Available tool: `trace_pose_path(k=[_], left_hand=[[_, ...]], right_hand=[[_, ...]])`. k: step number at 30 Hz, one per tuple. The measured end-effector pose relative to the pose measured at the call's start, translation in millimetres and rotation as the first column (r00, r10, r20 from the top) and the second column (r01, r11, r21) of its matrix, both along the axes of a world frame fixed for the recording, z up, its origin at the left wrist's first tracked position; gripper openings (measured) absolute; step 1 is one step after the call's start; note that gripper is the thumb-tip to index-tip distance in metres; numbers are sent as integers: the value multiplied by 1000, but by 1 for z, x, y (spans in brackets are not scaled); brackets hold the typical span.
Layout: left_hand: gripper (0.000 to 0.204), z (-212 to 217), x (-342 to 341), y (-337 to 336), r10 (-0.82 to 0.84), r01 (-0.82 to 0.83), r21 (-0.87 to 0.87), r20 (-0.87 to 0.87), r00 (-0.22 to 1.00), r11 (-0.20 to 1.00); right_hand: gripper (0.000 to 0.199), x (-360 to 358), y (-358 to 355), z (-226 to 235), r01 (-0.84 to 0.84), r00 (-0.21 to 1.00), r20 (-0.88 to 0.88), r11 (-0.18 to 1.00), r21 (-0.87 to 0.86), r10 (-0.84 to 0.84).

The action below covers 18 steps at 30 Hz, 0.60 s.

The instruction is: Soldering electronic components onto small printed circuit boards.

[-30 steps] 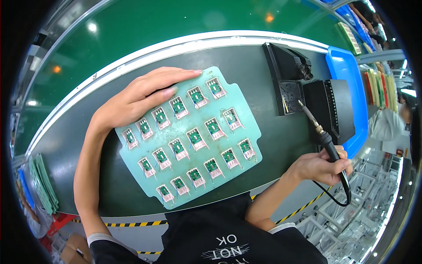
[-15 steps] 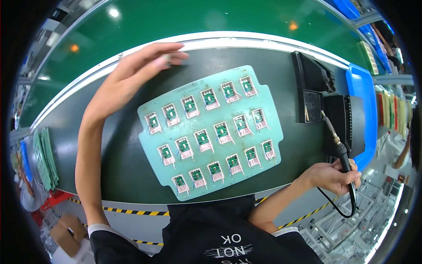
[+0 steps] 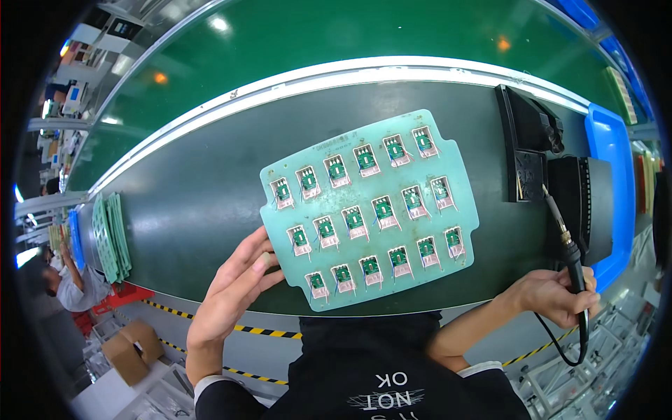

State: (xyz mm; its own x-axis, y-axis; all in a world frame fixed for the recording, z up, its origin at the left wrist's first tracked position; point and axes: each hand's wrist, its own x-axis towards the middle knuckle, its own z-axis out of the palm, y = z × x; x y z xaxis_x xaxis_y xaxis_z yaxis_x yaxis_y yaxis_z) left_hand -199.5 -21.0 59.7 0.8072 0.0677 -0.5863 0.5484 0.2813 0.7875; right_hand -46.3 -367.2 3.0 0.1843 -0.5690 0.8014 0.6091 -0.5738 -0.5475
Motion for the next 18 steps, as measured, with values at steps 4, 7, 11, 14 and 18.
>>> trace_pose_path(k=[4, 7, 11, 14, 18], left_hand=[[45, -2, 7, -3, -13, 16, 71, -40, 999, 997], [43, -2, 12, 2, -44, 49, 97, -53, 998, 994], [41, -4, 16, 11, -96, 102, 56, -90, 991, 993], [40, -2, 22, 9, -115, 122, 81, -82, 990, 989], [41, -6, 22, 16, -132, 133, 17, -37, 991, 991]], right_hand=[[32, 0, -1, 4, -9, 1000, 20, 999, 37, 9], [30, 0, -1, 0, -18, 1000, 18, 998, 63, 17], [30, 0, 4, -4, -12, 1000, -8, 996, 87, 12], [30, 0, 1, 1, -3, 1000, 1, 1000, 29, 3], [31, 0, 8, 5, 1, 1000, 2, 999, 45, -1]])
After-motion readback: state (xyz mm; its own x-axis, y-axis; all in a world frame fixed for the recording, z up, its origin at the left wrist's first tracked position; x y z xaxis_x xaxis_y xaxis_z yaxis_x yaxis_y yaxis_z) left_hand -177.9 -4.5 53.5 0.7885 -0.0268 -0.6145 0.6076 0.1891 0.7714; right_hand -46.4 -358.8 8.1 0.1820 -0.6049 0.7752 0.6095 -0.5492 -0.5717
